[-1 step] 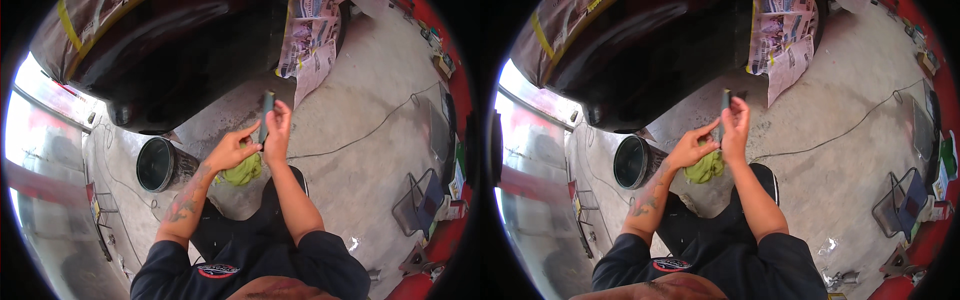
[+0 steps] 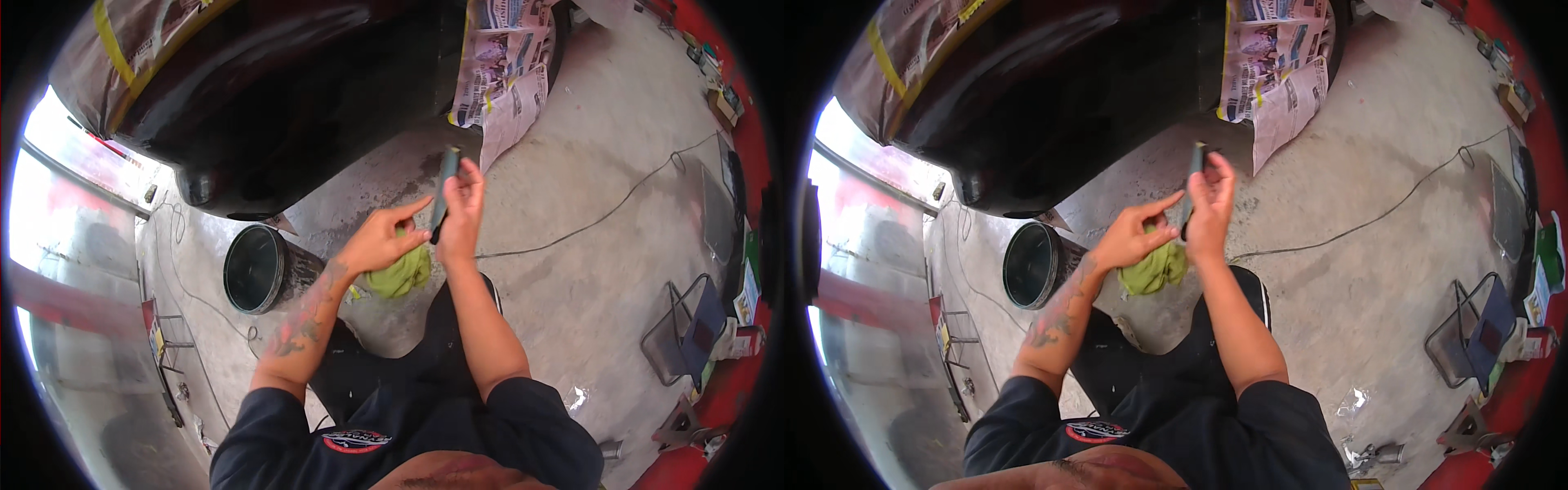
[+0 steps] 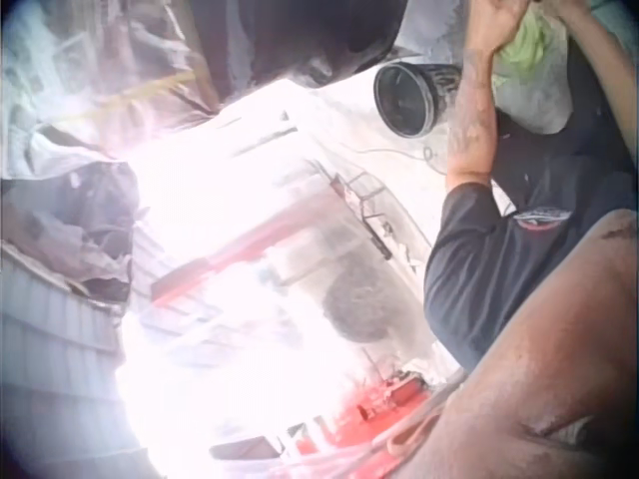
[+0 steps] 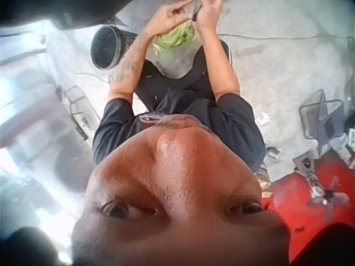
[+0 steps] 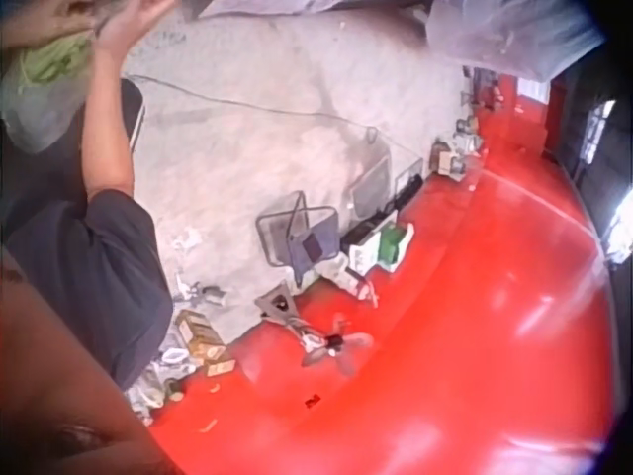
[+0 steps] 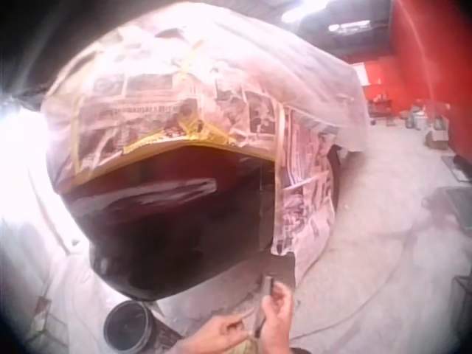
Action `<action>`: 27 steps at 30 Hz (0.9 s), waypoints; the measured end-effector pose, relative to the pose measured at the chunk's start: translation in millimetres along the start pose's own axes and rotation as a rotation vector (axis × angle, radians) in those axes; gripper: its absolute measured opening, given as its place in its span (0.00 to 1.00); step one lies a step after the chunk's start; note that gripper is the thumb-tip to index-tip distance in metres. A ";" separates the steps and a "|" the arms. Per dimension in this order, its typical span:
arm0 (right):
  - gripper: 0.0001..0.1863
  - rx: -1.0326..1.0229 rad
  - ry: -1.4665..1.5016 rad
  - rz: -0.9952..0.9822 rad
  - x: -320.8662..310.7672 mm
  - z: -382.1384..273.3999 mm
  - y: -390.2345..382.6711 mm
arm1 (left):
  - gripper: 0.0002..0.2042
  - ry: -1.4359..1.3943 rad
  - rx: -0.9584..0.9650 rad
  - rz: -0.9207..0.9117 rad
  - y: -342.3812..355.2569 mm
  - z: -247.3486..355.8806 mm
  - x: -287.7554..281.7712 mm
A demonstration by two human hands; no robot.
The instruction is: The person dips a sanding block and a cloth into a bucket of water and then sands a black car panel, repeatedly applying water and wiping the surface with the cloth to refine the finish.
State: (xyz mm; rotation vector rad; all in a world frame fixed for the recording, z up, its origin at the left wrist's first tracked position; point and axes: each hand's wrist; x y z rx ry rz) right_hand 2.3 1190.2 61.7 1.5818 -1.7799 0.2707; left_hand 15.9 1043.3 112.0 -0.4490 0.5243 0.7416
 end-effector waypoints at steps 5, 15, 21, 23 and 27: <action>0.26 -0.111 -0.126 0.206 -87.8 -50.5 1.9 | 0.20 0.484 0.387 0.294 78.3 77.2 -80.2; 0.24 0.009 -0.316 0.606 -163.6 -23.3 -68.1 | 0.10 1.802 0.278 0.449 173.6 146.6 -209.1; 0.26 -0.110 -0.552 0.392 -140.2 -26.5 9.4 | 0.04 1.882 0.432 0.229 162.1 78.5 -194.6; 0.26 -0.105 -0.528 0.341 -117.6 -27.3 38.1 | 0.08 1.862 0.261 0.136 139.7 90.1 -197.6; 0.25 -0.091 -0.536 0.184 -83.3 -15.4 68.4 | 0.27 1.889 0.143 0.339 138.2 118.9 -212.8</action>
Point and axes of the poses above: each hand's wrist, its own y-axis towards the middle knuckle, its own x-axis out of the palm, z = x × y, and after that the axes turned 15 degrees about -z, right-handed
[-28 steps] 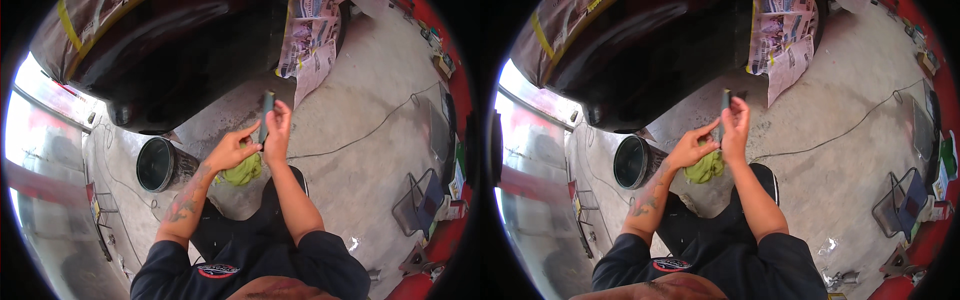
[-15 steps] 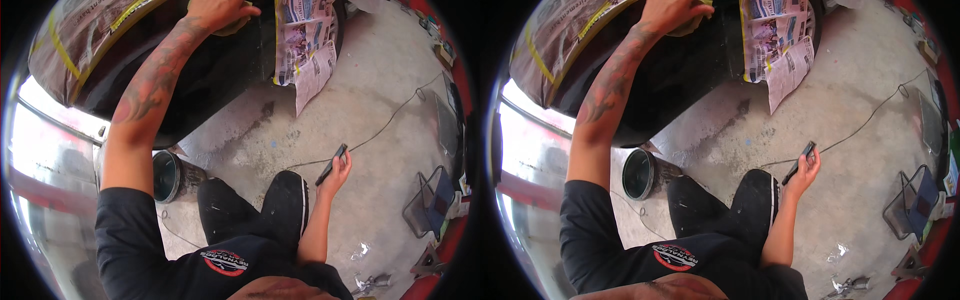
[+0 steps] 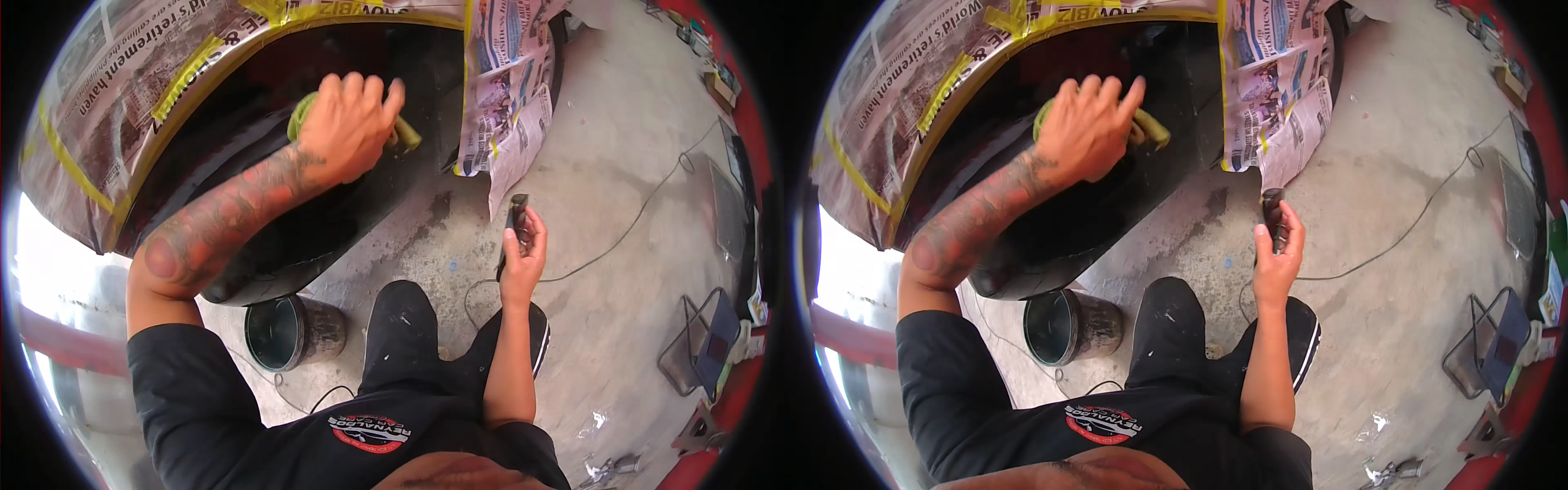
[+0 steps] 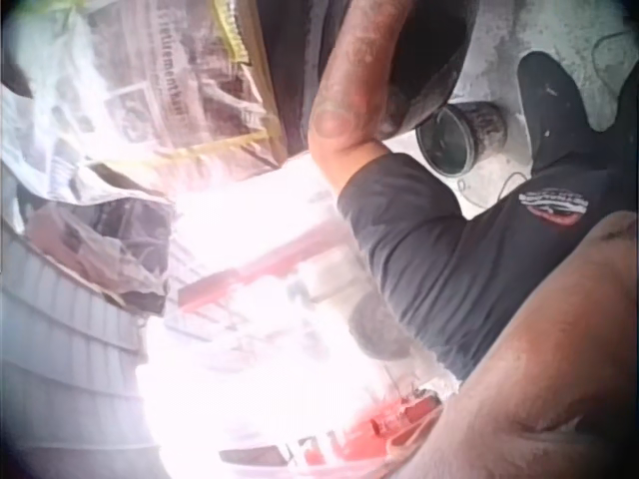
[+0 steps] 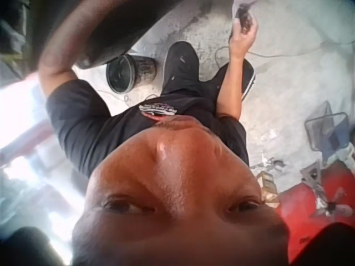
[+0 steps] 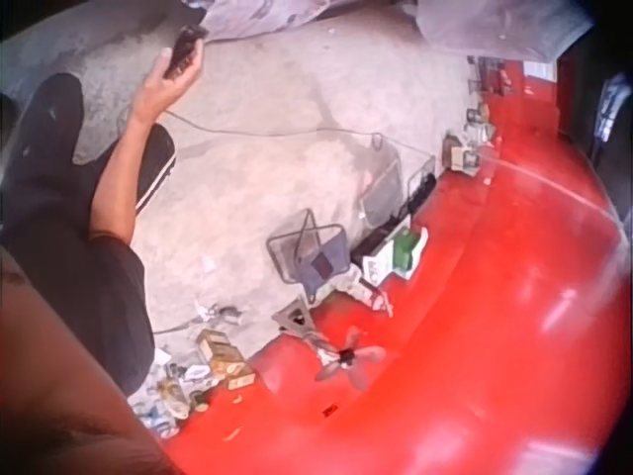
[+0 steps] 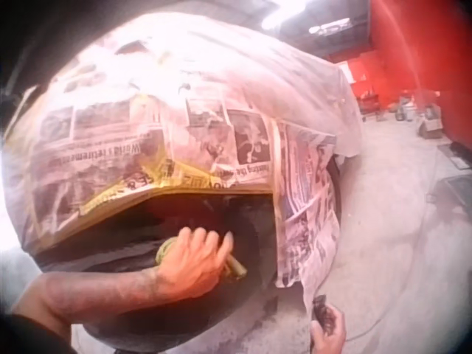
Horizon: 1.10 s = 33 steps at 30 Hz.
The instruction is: The person dips a sanding block and a cloth into a bucket of water and then sands a black car panel, repeatedly applying water and wiping the surface with the cloth to refine the finish.
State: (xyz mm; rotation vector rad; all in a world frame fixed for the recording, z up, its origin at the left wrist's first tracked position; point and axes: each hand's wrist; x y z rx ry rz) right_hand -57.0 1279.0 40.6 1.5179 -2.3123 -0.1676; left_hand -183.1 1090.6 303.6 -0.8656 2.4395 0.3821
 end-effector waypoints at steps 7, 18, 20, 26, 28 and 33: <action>0.24 0.069 -0.112 -0.078 14.6 28.3 1.3 | 0.38 0.088 -0.172 -0.212 17.7 0.6 -4.6; 0.26 -0.584 -0.317 -0.085 140.6 -33.2 118.6 | 0.31 -0.003 -0.075 -0.086 -37.3 -5.7 -8.6; 0.26 -0.594 -0.325 -0.060 156.3 -35.9 128.6 | 0.21 -0.081 -0.042 -0.025 -57.7 -8.8 -15.8; 0.24 -0.613 -0.419 0.028 175.9 -37.7 129.1 | 0.22 -0.127 -0.055 0.042 -102.6 -25.0 -16.2; 0.23 -0.688 -0.437 0.092 176.8 -50.0 151.2 | 0.23 -0.165 -0.049 0.065 -104.1 -27.2 -11.7; 0.24 -0.648 -0.435 0.059 176.9 -47.3 145.9 | 0.22 -0.231 -0.055 0.134 -103.1 -27.9 -8.5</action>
Point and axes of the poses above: each hand's wrist, its own y-axis towards the middle knuckle, its own x-axis out of the palm, z = x × y, and after that the axes turned 15 degrees about -z, right-handed
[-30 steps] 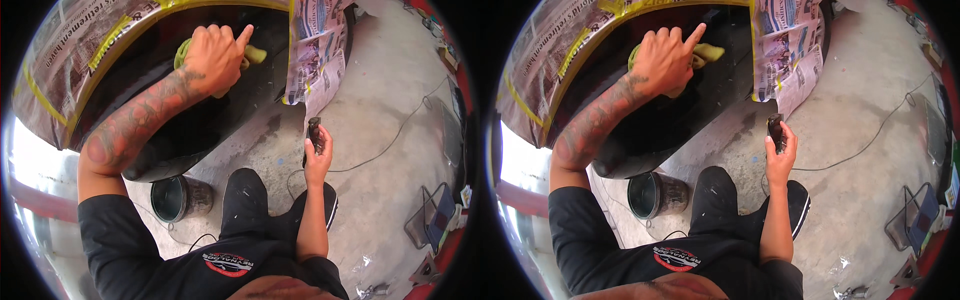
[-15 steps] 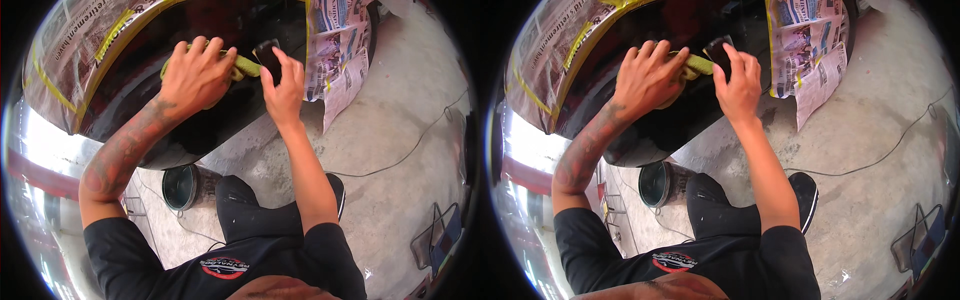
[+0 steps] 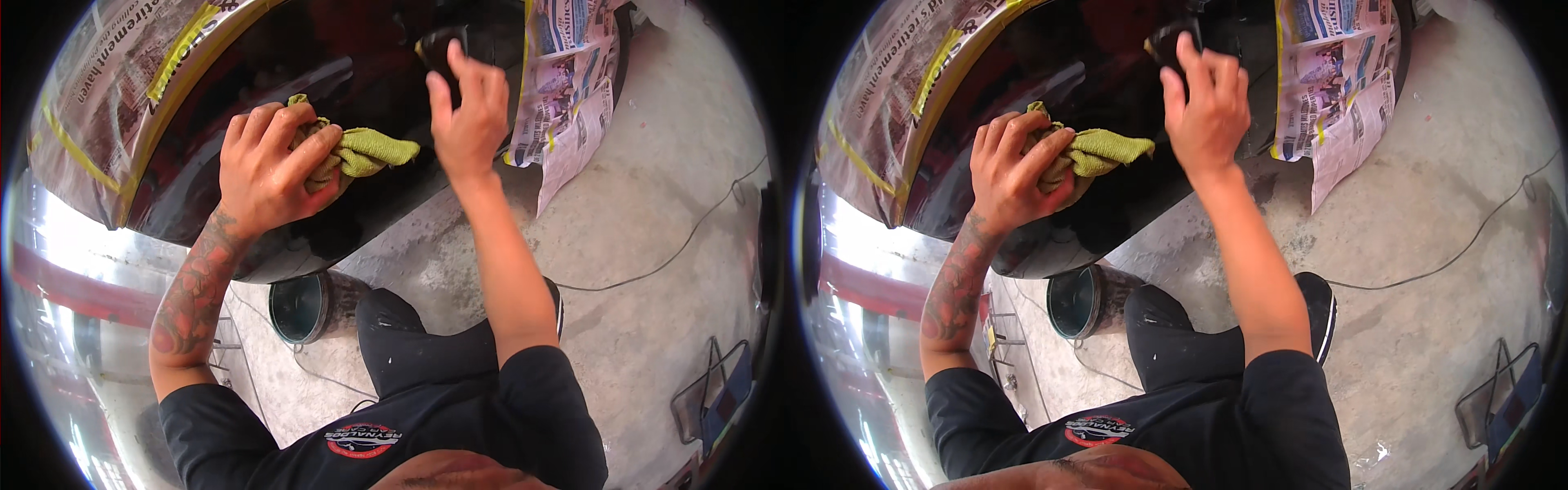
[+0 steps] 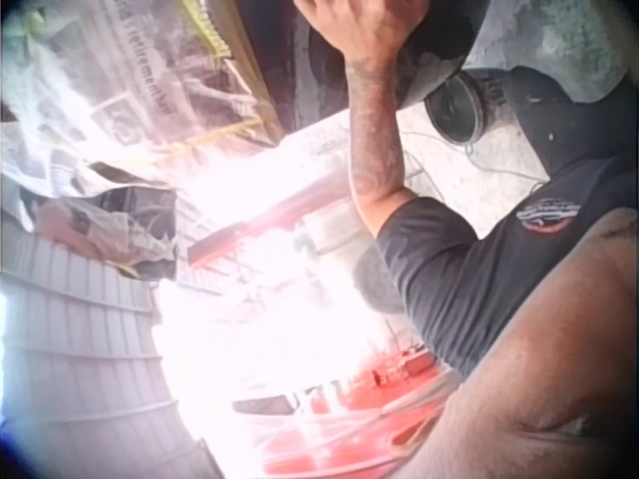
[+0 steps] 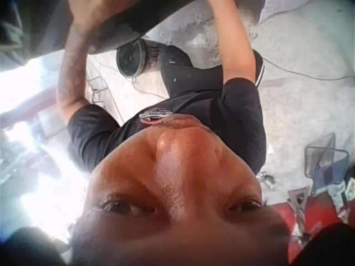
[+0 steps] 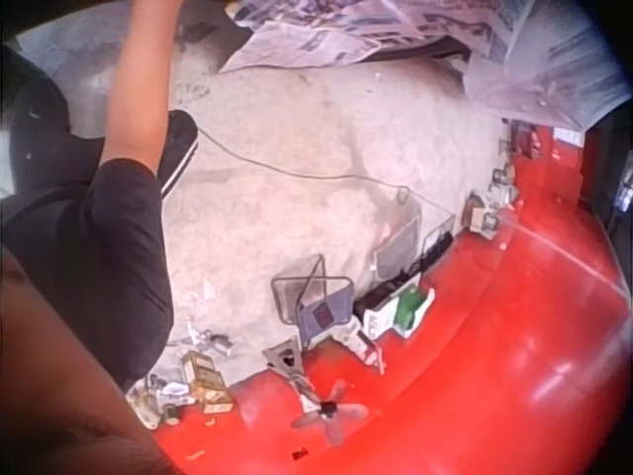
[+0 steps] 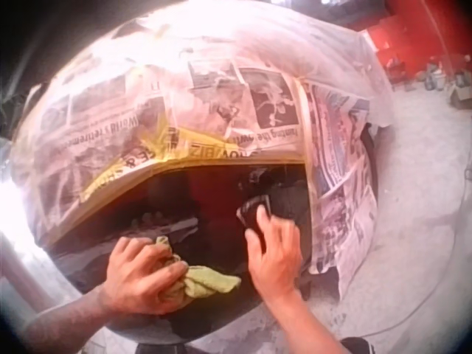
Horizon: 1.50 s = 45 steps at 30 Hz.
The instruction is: The person dips a sanding block and a cloth into a bucket of water and then sands a black car panel, repeatedly applying water and wiping the surface with the cloth to refine the finish.
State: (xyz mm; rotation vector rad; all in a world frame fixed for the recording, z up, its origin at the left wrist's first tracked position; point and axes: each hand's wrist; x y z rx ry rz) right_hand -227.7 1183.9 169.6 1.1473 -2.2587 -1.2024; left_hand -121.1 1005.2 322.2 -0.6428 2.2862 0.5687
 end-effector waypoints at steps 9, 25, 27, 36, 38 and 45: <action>0.23 -0.032 -0.100 0.105 3.1 1.0 18.6 | 0.22 -0.015 0.009 0.045 0.8 -1.4 4.2; 0.22 -0.188 -0.118 0.043 4.5 14.8 -2.9 | 0.22 -0.058 0.003 0.078 -3.6 -2.8 6.0; 0.22 -0.187 -0.145 0.051 4.1 15.9 -3.1 | 0.22 -0.050 0.004 0.090 -3.5 -3.2 6.9; 0.19 -0.209 -0.120 0.108 0.8 20.5 17.2 | 0.22 -0.056 0.003 0.109 -1.6 -3.0 10.7; 0.17 -0.228 -0.087 0.103 -5.8 9.4 33.9 | 0.22 -0.056 -0.001 0.097 -2.5 -3.2 8.8; 0.17 -0.231 -0.100 0.095 6.1 18.8 9.1 | 0.23 -0.050 -0.011 0.090 -8.0 -5.2 6.4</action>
Point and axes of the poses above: each hand's wrist, its own y-axis towards the middle knuckle, its own x-axis out of the palm, z = x × y, and after that the axes turned 15 degrees about -z, right-handed
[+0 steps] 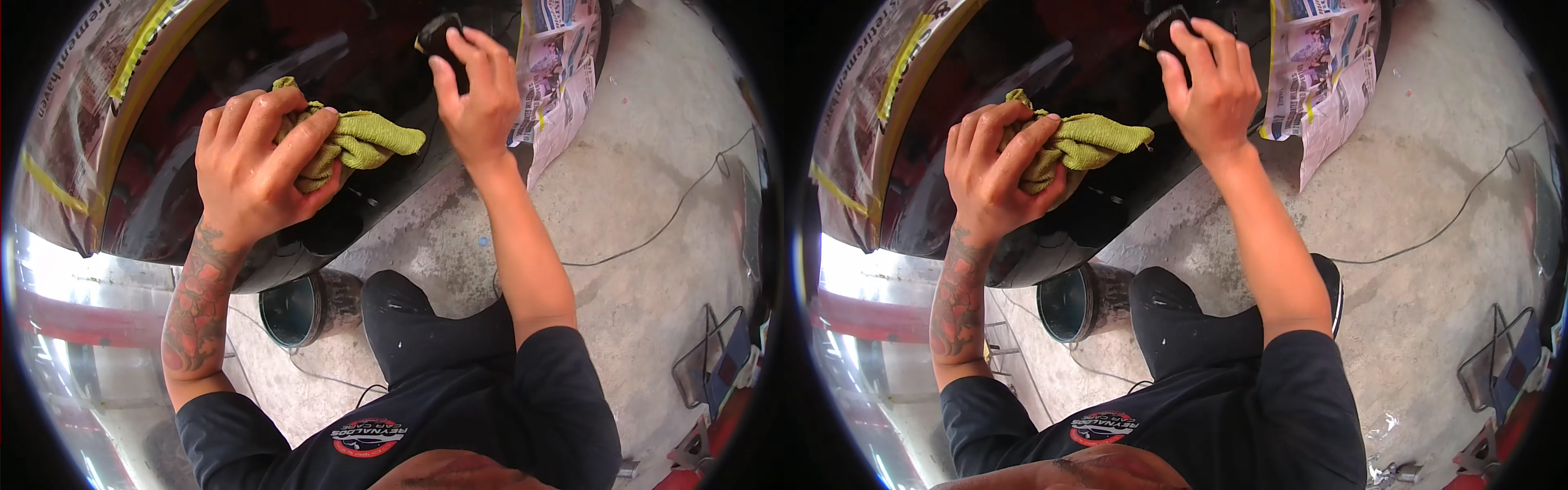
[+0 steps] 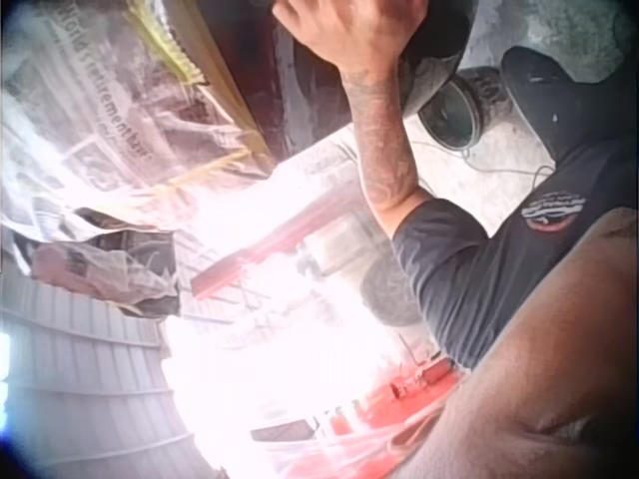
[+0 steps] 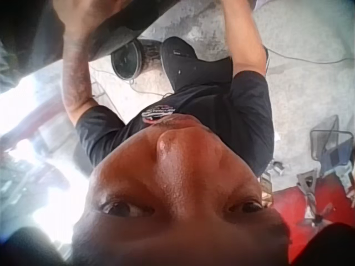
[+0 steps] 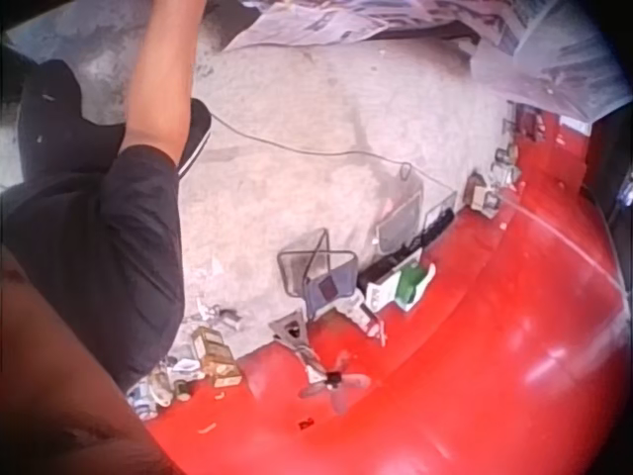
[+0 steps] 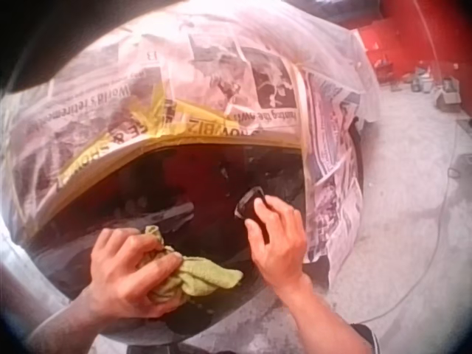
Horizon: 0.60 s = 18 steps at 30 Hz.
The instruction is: The person dips a sanding block and a cloth into a bucket of water and then sands a black car panel, repeatedly applying water and wiping the surface with the cloth to refine the finish.
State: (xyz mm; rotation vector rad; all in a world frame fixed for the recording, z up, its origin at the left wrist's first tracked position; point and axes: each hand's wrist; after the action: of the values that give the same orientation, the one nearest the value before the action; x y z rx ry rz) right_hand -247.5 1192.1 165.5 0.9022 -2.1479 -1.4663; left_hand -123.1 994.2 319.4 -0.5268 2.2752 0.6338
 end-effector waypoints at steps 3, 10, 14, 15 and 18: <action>0.16 -0.012 -0.064 -0.001 -11.3 13.6 23.8 | 0.23 -0.014 0.015 -0.006 9.5 4.8 6.2; 0.17 0.056 0.013 0.006 -2.8 -7.0 -2.1 | 0.25 -0.002 0.005 -0.042 2.8 3.2 0.2; 0.17 0.143 -0.005 0.003 -8.3 -15.1 33.1 | 0.25 0.001 -0.002 -0.039 1.8 2.3 0.0; 0.16 0.203 0.032 -0.019 -14.3 -21.8 33.3 | 0.25 -0.003 -0.002 -0.034 1.8 2.8 3.0; 0.18 0.180 0.032 -0.019 -4.5 -10.7 0.3 | 0.25 -0.009 0.007 -0.038 4.7 3.8 2.2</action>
State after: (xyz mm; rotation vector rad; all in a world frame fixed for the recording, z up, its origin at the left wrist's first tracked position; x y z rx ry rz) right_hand -237.5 1188.1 170.1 1.0028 -2.2816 -1.2729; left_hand -125.1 999.8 316.7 -0.5612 2.2532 0.6088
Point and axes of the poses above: each hand's wrist, its own y-axis towards the middle knuckle, its own x-axis out of the palm, z = x × y, and after that the axes turned 15 degrees about -z, right-handed
